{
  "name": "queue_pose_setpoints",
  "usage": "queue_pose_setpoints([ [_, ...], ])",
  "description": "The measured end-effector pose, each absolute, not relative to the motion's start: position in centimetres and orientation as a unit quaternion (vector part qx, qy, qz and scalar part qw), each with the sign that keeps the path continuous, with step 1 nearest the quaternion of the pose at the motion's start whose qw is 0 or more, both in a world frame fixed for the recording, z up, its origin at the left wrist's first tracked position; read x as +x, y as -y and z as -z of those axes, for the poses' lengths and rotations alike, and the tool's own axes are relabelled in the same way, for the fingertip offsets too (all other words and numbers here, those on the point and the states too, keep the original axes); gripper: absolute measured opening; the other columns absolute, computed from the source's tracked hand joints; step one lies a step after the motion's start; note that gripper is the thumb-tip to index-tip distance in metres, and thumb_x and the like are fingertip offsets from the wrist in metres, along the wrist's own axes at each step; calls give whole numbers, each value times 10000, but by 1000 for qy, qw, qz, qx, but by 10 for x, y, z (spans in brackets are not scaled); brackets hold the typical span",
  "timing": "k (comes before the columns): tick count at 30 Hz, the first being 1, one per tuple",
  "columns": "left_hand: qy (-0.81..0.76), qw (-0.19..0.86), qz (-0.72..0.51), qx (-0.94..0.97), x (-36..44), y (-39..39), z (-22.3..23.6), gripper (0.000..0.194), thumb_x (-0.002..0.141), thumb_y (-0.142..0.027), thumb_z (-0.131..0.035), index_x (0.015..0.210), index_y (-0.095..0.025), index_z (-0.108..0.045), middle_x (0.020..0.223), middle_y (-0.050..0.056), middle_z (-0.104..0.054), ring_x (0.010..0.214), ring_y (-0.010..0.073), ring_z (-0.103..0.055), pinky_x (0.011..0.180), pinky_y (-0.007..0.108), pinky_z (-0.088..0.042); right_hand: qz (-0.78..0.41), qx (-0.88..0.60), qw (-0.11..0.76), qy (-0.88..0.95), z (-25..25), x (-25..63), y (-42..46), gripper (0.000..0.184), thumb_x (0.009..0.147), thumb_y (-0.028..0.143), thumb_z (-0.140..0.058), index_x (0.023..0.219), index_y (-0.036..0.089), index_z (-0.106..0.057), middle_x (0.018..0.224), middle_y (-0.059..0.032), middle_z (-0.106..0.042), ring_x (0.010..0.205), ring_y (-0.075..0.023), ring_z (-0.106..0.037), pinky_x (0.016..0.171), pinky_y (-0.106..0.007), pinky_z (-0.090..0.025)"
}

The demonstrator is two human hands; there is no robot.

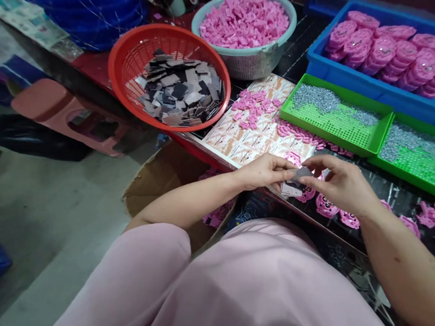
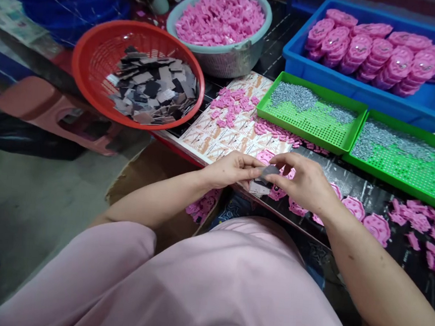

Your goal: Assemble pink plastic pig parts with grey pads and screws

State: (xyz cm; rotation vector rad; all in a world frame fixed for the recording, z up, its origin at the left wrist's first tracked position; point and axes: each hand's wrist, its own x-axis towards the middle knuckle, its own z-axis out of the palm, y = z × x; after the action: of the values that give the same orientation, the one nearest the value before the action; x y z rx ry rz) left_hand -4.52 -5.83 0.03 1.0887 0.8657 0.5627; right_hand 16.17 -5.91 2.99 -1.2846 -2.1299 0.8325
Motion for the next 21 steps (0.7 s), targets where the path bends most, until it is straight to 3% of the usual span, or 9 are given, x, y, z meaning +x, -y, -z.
queue_pose_setpoints([
  [3, -415, 721, -261, 490, -43, 60, 4, 309, 769, -298, -748, 999, -100, -687, 710, -9, -656, 512, 47, -560, 504, 164, -496, -336, -552, 327, 690, -27, 182, 65, 300, 736, 459, -746, 820, 184, -661, 715, -20, -677, 548, -102, -571, 490, -229, -440],
  [5, -430, 716, -262, 483, -46, 61, 5, 276, 765, -267, -751, 973, -98, -685, 687, -11, -655, 508, 48, -557, 506, 162, -483, -357, -587, 351, 636, -23, 194, 70, 287, 730, 432, -757, 875, 197, -680, 699, -14, -688, 554, -115, -597, 497, -238, -466],
  [7, -434, 717, -275, 470, -50, 62, 5, 257, 749, -253, -764, 936, -98, -680, 715, 0, -672, 552, 56, -582, 536, 163, -483, -376, -600, 332, 623, -17, 201, 75, 309, 721, 426, -763, 941, 215, -713, 753, -20, -724, 602, -136, -642, 543, -258, -510],
  [10, -424, 729, -287, 454, -54, 64, 4, 286, 715, -257, -790, 918, -96, -671, 764, 17, -690, 608, 69, -609, 569, 167, -483, -366, -597, 270, 661, -7, 200, 80, 216, 748, 410, -733, 871, 233, -755, 820, -18, -751, 685, -160, -687, 647, -285, -545],
  [16, -424, 729, -258, 472, -53, 69, 1, 288, 714, -212, -771, 959, -95, -673, 793, 15, -692, 645, 75, -611, 614, 184, -477, -289, -576, 220, 732, 6, 181, 84, 125, 809, 343, -669, 828, 264, -764, 794, 5, -747, 639, -141, -667, 596, -265, -496],
  [21, -427, 712, -249, 499, -48, 70, -2, 190, 724, -164, -737, 898, -103, -688, 740, -5, -676, 636, 69, -587, 594, 171, -439, -192, -565, 274, 754, -4, 180, 88, 233, 810, 425, -682, 917, 232, -756, 889, -48, -703, 651, -131, -612, 580, -272, -469],
])
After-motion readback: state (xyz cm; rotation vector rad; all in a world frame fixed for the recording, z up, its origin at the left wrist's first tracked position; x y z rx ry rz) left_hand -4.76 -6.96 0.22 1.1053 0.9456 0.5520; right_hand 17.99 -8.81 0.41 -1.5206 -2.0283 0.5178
